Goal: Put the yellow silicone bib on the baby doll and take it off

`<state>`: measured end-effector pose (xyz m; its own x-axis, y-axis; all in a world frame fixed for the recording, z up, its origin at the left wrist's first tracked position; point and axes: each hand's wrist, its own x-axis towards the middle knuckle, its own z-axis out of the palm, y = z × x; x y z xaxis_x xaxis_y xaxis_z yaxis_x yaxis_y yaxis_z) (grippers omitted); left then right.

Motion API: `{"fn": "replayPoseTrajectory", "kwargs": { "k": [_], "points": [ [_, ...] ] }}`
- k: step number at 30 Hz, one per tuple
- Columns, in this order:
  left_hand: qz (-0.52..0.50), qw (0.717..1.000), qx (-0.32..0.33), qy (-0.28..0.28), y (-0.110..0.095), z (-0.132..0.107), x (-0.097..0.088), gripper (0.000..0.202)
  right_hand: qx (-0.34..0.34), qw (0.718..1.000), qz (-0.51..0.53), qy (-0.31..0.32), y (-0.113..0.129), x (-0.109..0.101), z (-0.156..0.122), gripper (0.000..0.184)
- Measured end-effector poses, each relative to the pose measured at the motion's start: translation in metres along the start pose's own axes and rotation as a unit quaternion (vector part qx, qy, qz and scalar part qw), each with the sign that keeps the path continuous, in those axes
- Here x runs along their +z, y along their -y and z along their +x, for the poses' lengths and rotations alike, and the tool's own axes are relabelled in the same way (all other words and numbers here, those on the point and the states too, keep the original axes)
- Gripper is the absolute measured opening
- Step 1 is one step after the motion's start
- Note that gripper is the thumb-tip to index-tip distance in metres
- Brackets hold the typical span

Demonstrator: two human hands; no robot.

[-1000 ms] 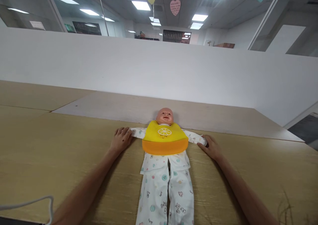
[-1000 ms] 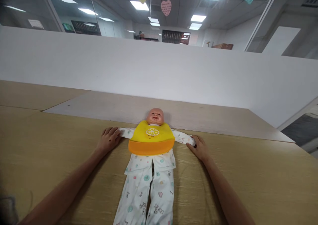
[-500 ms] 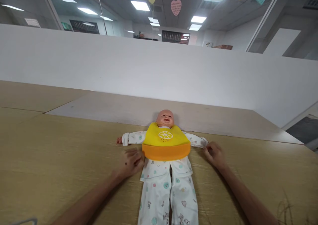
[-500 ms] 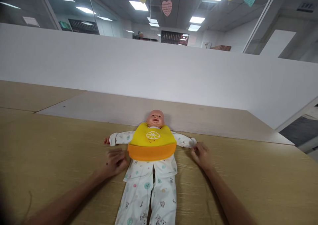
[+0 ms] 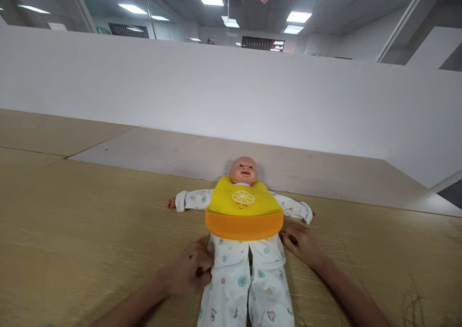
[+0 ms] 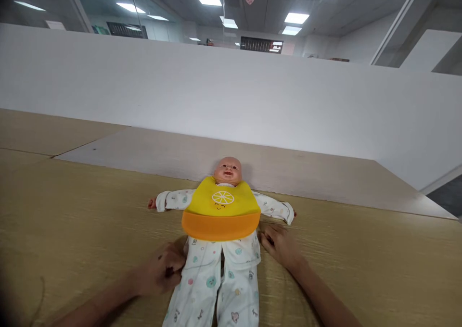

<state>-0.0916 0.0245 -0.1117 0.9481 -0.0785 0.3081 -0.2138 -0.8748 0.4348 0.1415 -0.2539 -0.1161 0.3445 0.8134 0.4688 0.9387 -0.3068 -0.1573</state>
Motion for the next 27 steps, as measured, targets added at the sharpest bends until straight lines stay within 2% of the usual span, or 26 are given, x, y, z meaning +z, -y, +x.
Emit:
{"fn": "replayPoseTrajectory", "kwargs": {
  "k": [2,3,5,7,12,15,18,21,23,24,25,27],
  "points": [
    [-0.046,0.998,-0.041,0.014,0.008,0.002,-0.004,0.027,-0.005,1.000,-0.002,0.000,0.000,-0.001,0.000,0.028],
    [-0.060,0.995,-0.083,0.016,0.012,0.004,-0.007,0.027,-0.006,1.000,-0.003,0.000,0.000,-0.001,0.000,0.028],
    [-0.055,0.984,-0.171,0.008,0.020,0.010,-0.013,0.029,-0.003,1.000,0.000,-0.001,0.000,-0.002,0.000,0.029],
    [-0.043,0.976,-0.213,0.008,0.025,0.013,-0.016,0.029,0.001,1.000,0.008,-0.002,0.000,-0.003,0.000,0.030],
    [-0.052,0.987,-0.149,0.019,0.021,0.013,-0.011,0.027,0.015,1.000,0.024,-0.014,-0.002,-0.003,-0.001,0.030],
    [-0.050,0.988,-0.145,0.009,0.019,0.012,-0.009,0.029,0.015,0.999,0.023,-0.022,-0.002,-0.001,-0.001,0.030],
    [-0.033,0.983,-0.179,-0.036,0.020,0.012,-0.008,0.030,0.006,0.999,0.021,-0.040,-0.001,-0.002,-0.002,0.028],
    [0.028,0.964,-0.209,-0.161,0.025,0.012,-0.007,0.021,0.011,0.993,-0.003,-0.114,0.000,-0.009,0.001,0.024],
    [0.098,0.954,-0.162,-0.233,0.027,0.015,-0.010,0.009,0.010,0.987,-0.030,-0.159,0.003,-0.016,0.007,0.016],
    [0.138,0.952,-0.119,-0.246,0.028,0.018,-0.012,0.018,0.004,0.986,-0.047,-0.159,0.005,-0.018,0.012,0.010],
    [0.179,0.950,-0.072,-0.246,0.027,0.021,-0.015,0.026,-0.011,0.987,-0.066,-0.147,0.007,-0.020,0.017,0.014],
    [0.244,0.942,0.011,-0.230,0.025,0.029,-0.021,0.031,-0.050,0.986,-0.112,-0.113,0.012,-0.021,0.027,0.032]
  ]
}}
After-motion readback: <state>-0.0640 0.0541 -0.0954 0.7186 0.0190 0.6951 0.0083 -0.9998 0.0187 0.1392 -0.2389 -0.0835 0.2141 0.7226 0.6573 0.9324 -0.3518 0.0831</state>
